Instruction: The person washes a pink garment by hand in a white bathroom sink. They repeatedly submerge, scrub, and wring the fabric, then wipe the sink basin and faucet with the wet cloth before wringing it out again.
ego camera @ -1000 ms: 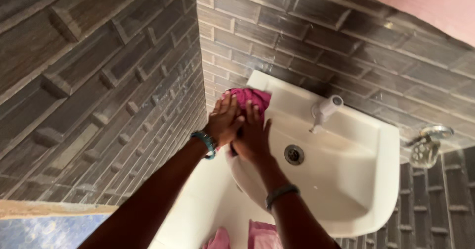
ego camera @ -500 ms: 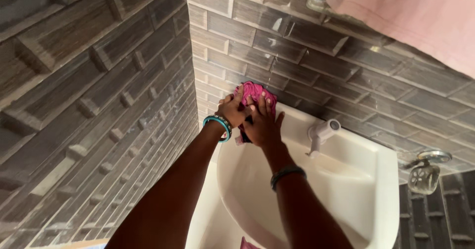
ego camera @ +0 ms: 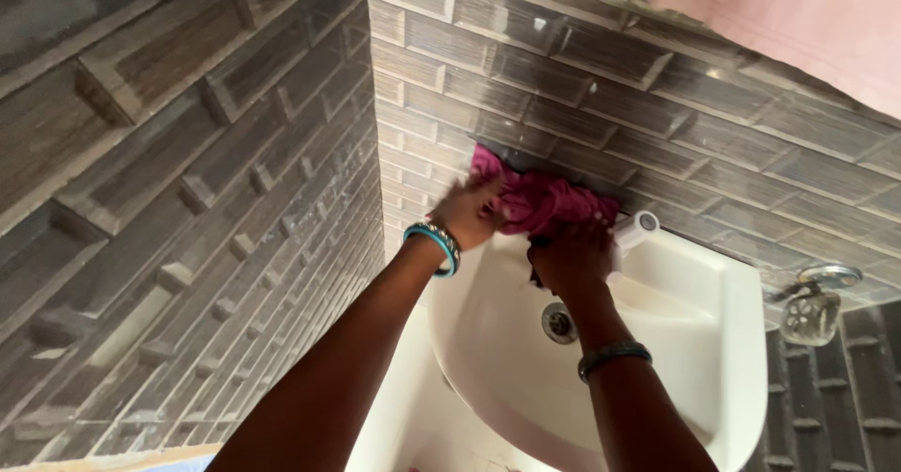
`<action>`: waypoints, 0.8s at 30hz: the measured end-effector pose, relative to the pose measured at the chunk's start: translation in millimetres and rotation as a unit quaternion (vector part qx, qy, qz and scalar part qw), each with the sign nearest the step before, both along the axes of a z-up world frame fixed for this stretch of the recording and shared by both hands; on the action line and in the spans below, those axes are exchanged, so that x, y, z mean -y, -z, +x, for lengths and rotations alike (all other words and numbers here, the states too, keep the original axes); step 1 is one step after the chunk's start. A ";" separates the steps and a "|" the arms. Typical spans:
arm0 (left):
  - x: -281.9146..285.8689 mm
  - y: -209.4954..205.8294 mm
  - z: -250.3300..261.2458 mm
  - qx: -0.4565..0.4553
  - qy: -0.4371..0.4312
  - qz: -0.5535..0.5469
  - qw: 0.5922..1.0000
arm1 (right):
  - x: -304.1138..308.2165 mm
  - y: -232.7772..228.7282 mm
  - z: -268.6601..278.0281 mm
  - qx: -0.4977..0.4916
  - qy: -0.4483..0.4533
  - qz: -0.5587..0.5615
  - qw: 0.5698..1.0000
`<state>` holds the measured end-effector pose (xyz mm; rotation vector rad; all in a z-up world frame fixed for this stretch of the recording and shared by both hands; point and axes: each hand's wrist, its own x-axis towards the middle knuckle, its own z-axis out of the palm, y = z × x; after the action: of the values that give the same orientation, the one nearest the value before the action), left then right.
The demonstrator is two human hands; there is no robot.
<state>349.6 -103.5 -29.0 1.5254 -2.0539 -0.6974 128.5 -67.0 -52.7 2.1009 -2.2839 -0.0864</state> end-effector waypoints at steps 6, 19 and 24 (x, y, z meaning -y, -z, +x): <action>28.1 72.2 -4.5 -0.002 0.092 -0.015 0.996 | 9.1 8.1 15.4 -0.033 -0.056 -0.052 0.997; 31.6 12.5 -3.4 -0.234 -0.033 0.135 0.962 | -4.4 -37.7 46.5 0.352 -0.212 0.008 0.912; -12.0 13.2 13.8 -0.300 -0.025 0.193 0.934 | -24.9 -7.1 50.8 0.415 -0.358 -0.086 0.832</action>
<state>363.5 -91.5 -42.2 1.3211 -1.4664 -1.4101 179.3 -42.1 -45.6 3.0774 -1.3968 1.2077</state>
